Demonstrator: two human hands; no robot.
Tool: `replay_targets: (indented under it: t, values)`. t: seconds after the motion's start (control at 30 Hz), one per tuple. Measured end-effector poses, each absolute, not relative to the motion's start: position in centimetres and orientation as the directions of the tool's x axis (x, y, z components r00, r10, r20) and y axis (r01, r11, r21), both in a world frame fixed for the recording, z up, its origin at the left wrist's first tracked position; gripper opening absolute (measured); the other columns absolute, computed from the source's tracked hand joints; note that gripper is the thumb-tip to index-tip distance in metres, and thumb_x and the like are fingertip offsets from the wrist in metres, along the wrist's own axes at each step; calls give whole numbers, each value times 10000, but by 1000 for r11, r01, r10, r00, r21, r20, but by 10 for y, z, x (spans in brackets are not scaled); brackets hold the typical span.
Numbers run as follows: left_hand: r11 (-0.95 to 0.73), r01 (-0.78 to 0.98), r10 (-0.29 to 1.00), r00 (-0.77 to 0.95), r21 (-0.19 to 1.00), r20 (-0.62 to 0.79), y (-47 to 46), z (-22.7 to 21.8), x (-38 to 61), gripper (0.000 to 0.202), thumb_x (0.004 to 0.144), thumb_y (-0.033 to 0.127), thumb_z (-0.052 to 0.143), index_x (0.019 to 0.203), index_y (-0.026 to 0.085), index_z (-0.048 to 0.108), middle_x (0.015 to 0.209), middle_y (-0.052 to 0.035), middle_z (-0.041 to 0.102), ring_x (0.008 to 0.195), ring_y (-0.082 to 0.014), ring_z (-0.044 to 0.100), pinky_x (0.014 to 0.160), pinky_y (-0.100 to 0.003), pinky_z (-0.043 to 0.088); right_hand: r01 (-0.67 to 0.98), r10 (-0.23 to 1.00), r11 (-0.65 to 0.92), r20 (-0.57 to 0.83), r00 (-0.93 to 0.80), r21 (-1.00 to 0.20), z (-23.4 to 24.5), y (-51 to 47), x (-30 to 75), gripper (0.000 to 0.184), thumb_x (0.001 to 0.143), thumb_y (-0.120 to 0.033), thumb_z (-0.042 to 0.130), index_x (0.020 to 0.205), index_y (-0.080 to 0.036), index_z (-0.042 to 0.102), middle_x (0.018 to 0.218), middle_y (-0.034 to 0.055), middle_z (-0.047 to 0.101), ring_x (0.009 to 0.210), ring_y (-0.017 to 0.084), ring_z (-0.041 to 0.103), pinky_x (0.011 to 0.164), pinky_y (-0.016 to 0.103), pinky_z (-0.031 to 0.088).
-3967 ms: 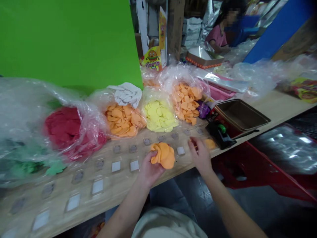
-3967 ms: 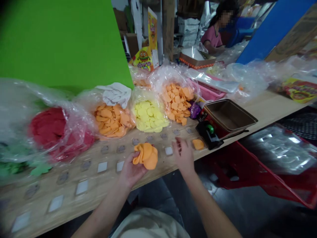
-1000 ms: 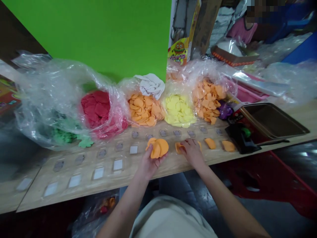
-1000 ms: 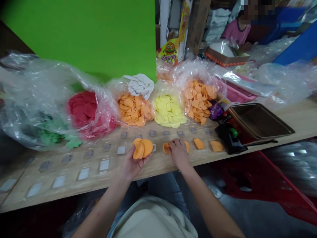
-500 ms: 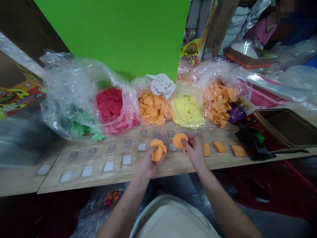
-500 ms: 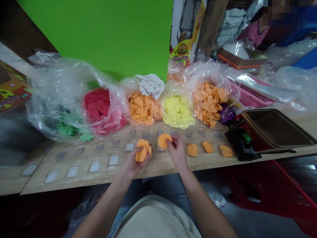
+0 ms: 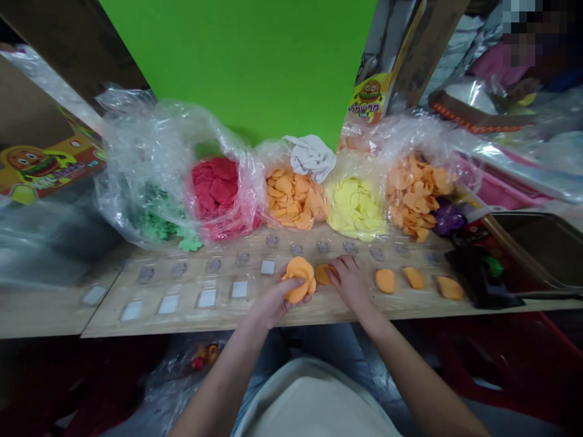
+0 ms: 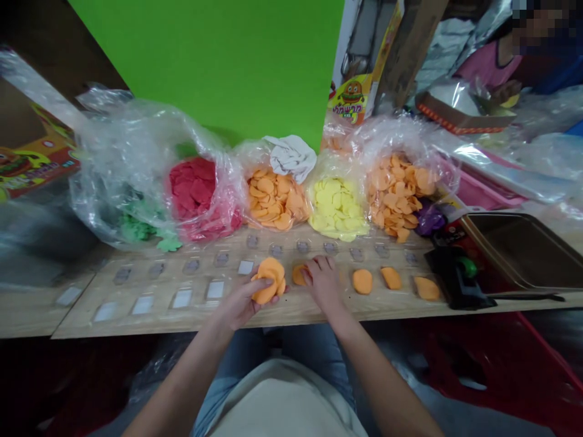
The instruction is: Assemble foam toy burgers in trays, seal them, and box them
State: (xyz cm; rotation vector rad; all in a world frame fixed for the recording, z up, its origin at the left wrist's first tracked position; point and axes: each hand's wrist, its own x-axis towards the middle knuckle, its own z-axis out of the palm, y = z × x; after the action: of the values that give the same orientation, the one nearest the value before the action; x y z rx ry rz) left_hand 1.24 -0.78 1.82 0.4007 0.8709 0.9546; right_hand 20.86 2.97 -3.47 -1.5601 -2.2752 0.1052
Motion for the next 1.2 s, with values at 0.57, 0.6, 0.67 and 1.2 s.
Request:
replay_targets:
  t: [0.57,0.6,0.67,1.2]
  values:
    - [494,-412,869,269,766,-416,-27,22,-18,302,728,193,604,998,189,469,971,-85,605,797,-218,641,543,-246,499,102,997,-66,-70,-35,-993,4,28,163,255,757,-447,557,813,-199,558,681,-15,571,578,128,501,516,241,392]
    - [476,-440,879,214,762,-426,-29,20,-25,292,735,212,599,995,184,468,972,-93,611,787,-219,643,504,-219,480,109,998,-66,-63,23,-992,2,31,163,269,753,-445,560,869,-203,547,681,-15,575,567,129,501,504,240,387]
    - [437,-491,886,91,754,-455,-33,19,-42,287,743,242,595,993,181,469,974,-97,618,784,-220,647,462,-189,457,231,999,-36,-42,-20,-972,-6,37,159,294,749,-413,572,957,-210,525,662,-21,577,567,137,515,509,244,390]
    - [496,-773,785,203,395,-586,-33,6,-41,265,777,223,569,1023,128,540,1074,-119,597,957,-239,604,813,-393,524,273,931,33,-70,-359,-961,-32,4,121,257,841,-396,471,964,-193,568,868,44,599,752,163,565,650,288,470]
